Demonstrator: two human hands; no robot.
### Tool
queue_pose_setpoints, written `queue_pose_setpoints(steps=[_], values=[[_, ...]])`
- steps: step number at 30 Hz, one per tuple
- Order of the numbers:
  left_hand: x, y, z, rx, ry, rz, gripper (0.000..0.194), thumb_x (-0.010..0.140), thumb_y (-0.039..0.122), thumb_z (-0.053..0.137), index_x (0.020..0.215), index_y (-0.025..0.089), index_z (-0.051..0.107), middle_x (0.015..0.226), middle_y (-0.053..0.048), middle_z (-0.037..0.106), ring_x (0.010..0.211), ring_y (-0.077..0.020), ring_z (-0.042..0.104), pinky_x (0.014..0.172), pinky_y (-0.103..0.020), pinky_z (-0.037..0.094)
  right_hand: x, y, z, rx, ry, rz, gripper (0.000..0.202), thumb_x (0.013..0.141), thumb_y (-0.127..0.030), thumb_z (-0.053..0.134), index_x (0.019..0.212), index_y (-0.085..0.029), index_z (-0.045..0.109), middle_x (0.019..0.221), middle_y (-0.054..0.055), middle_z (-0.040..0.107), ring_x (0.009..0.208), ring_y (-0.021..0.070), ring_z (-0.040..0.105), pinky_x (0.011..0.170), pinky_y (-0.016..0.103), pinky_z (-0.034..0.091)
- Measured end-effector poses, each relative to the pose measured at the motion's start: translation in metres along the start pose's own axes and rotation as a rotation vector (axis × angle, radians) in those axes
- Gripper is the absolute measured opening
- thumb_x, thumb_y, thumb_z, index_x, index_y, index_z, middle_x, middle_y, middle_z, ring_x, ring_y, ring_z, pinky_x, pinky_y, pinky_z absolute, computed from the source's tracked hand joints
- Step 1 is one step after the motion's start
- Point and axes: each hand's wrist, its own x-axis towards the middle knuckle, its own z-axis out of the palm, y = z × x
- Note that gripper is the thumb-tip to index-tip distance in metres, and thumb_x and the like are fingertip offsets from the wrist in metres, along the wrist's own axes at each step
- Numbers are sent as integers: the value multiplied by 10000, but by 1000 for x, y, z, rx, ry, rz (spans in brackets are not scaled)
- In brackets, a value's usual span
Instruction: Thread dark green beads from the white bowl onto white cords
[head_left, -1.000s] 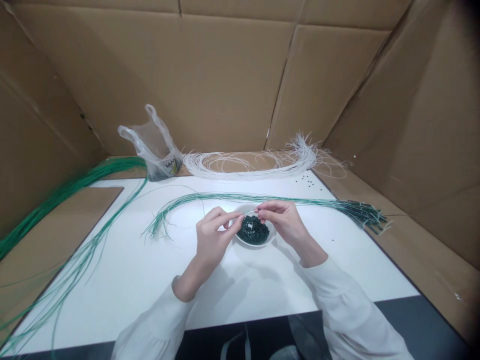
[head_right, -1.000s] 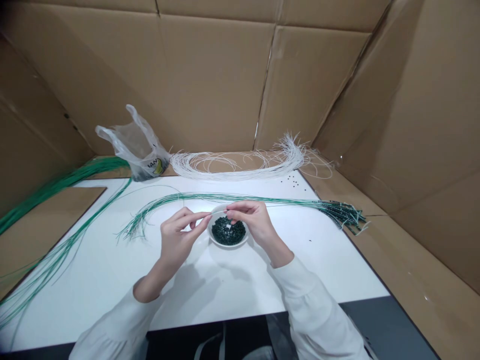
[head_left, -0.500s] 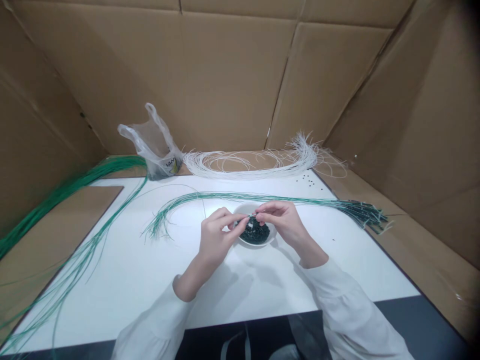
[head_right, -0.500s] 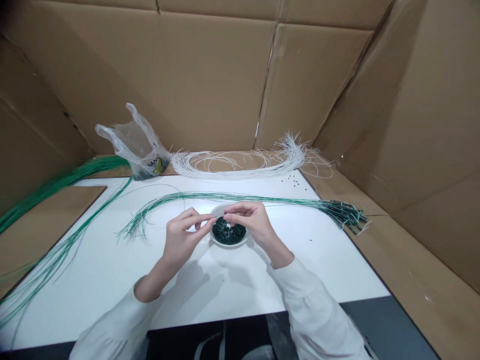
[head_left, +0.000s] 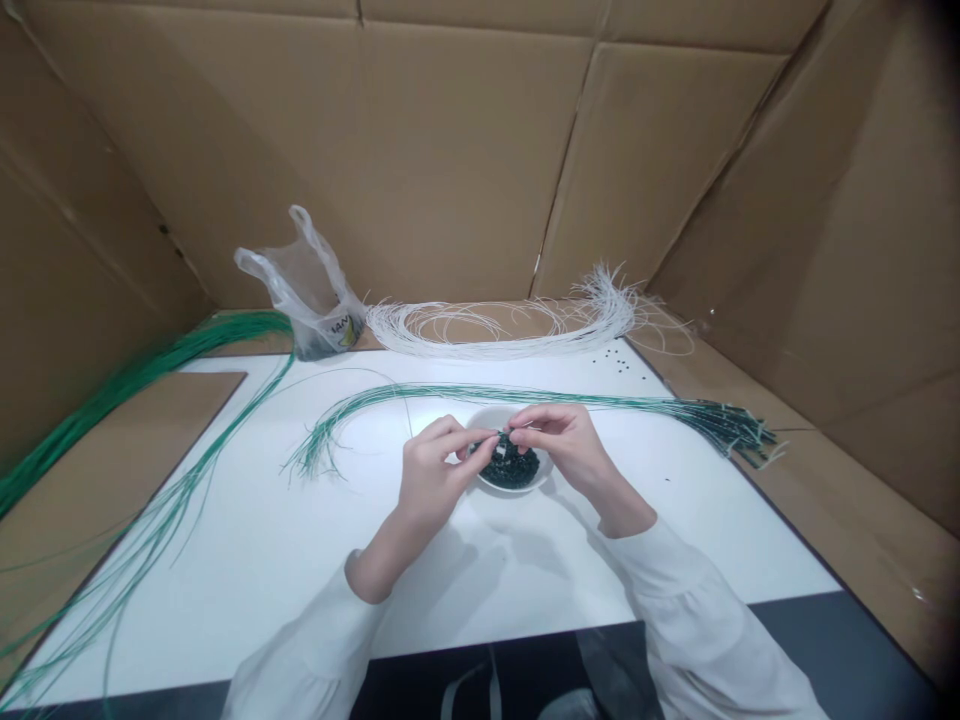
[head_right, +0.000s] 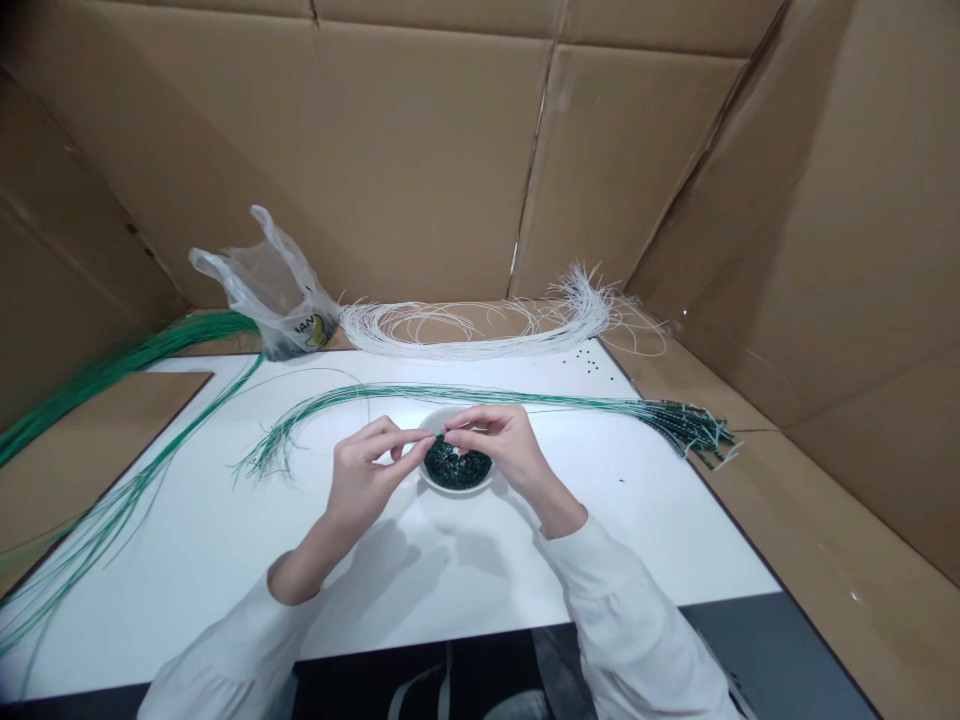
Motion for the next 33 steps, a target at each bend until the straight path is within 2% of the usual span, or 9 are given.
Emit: queue_pose_setpoints(steps=[23,27,30,33], values=[[0,1,0,25,-1,44,105,732,210,602,751,183,702,526,24,485,492,-75,453,494,-196,381,-2,-10,7,-37,6,25,124,531,-241,749,626,-183,694,635,25,655,523,118,561,507,252,493],[1,1,0,-11,-33,-15,103,726,206,611,757,179,705,529,24,480,503,-78,455,502,-197,380,-2,-8,8,-21,-1,26,114,536,-234,748,621,-185,689,626,13,642,514,107,550,507,244,487],[2,2,0,-50,-66,-103,109,718,226,620,758,173,706,530,28,467,501,-76,450,499,-196,371,-1,-8,7,-1,1,29,159,531,-219,752,676,-190,690,687,14,652,568,114,571,500,226,479],[3,1,0,-74,-95,-184,135,723,264,616,768,174,706,544,29,447,505,-76,438,502,-198,361,-1,-10,5,-27,-5,60,177,541,-232,748,701,-183,691,692,14,656,533,100,554,494,224,470]])
